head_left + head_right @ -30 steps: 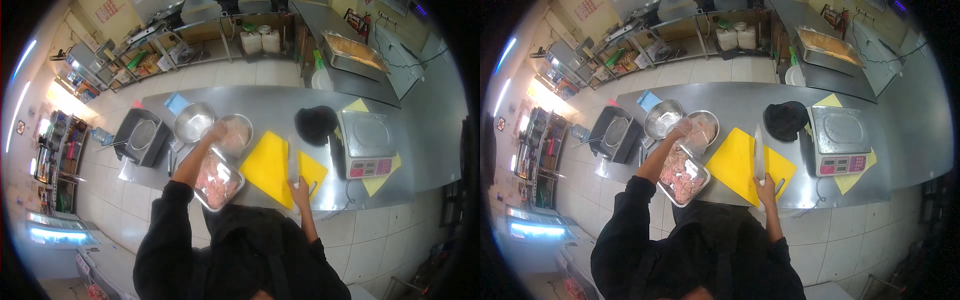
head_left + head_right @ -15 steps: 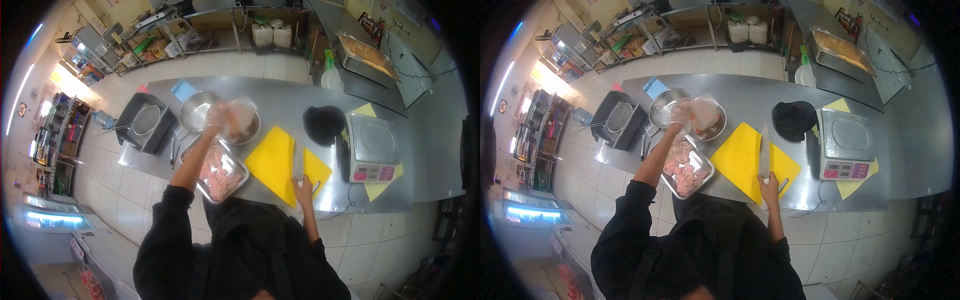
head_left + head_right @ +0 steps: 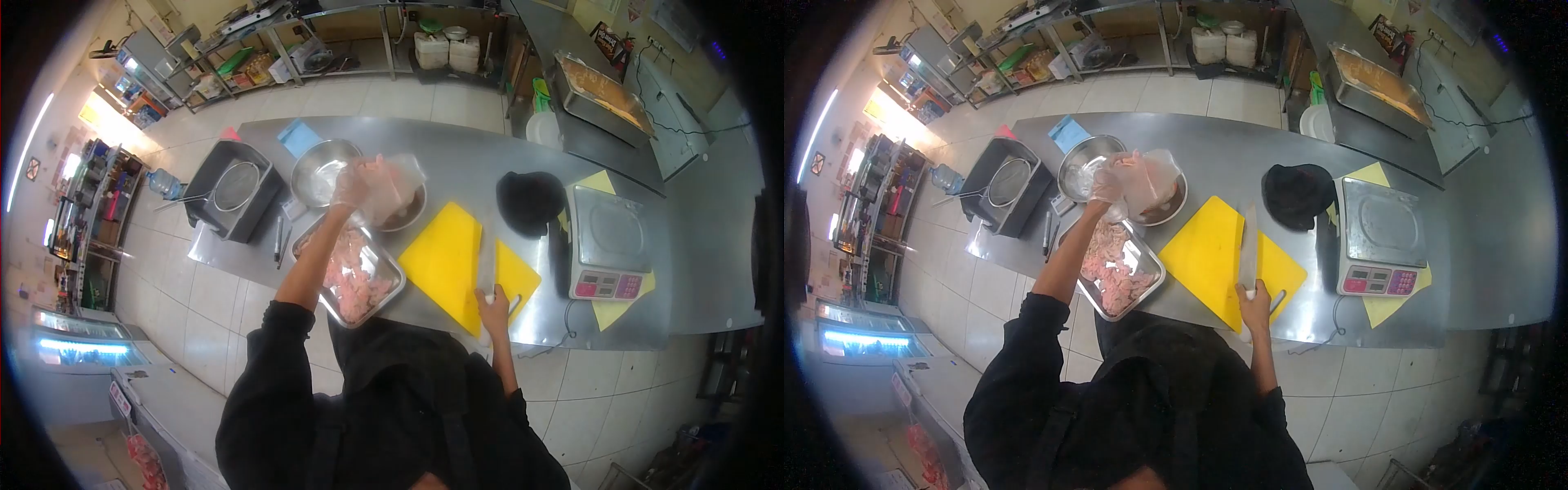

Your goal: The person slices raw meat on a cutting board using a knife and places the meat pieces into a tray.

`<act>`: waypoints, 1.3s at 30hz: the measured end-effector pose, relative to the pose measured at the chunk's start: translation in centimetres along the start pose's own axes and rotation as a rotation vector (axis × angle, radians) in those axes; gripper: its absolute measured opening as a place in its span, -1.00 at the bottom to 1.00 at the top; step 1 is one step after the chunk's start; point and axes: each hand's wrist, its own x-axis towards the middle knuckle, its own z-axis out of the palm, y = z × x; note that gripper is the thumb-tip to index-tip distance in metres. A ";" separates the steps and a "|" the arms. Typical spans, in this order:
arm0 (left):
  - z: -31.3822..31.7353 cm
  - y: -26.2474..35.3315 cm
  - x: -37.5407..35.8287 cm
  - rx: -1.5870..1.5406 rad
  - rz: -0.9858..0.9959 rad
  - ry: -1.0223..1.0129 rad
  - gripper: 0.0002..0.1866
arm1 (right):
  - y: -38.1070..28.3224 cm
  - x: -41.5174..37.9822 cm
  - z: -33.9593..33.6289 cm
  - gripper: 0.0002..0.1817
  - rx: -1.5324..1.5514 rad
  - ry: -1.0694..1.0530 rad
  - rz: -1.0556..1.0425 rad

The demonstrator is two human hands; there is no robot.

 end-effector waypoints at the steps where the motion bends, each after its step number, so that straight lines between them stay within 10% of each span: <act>1: -0.4 1.0 -0.1 -0.001 -0.002 -0.001 -0.67 | 0.3 0.1 0.1 -0.70 -0.001 0.000 0.002; 3: -0.8 1.9 -0.3 -0.471 -0.290 -0.021 -0.62 | 0.7 0.3 0.2 -0.70 -0.013 0.012 -0.015; 15: -2.5 14.0 -3.8 -1.120 -0.349 -0.058 -0.65 | 0.0 0.2 -1.8 -0.63 -0.263 0.113 -0.118; 23: 14.7 14.1 -15.0 -1.273 -0.547 -0.624 -0.67 | -0.7 -1.1 -5.3 -0.70 0.029 0.231 -0.018; 26: 22.1 7.3 -19.3 -0.419 -0.069 -0.461 -0.65 | -0.9 -2.4 -5.7 -0.73 0.091 0.272 0.035; 30: 20.3 6.2 -18.4 -0.047 -0.040 -0.510 -0.73 | -1.3 -5.0 -5.0 -0.74 0.056 0.234 0.071; 39: 19.5 15.2 -18.0 -0.031 0.385 -0.569 -0.52 | -0.3 -6.9 -3.6 -0.76 -0.056 0.172 0.097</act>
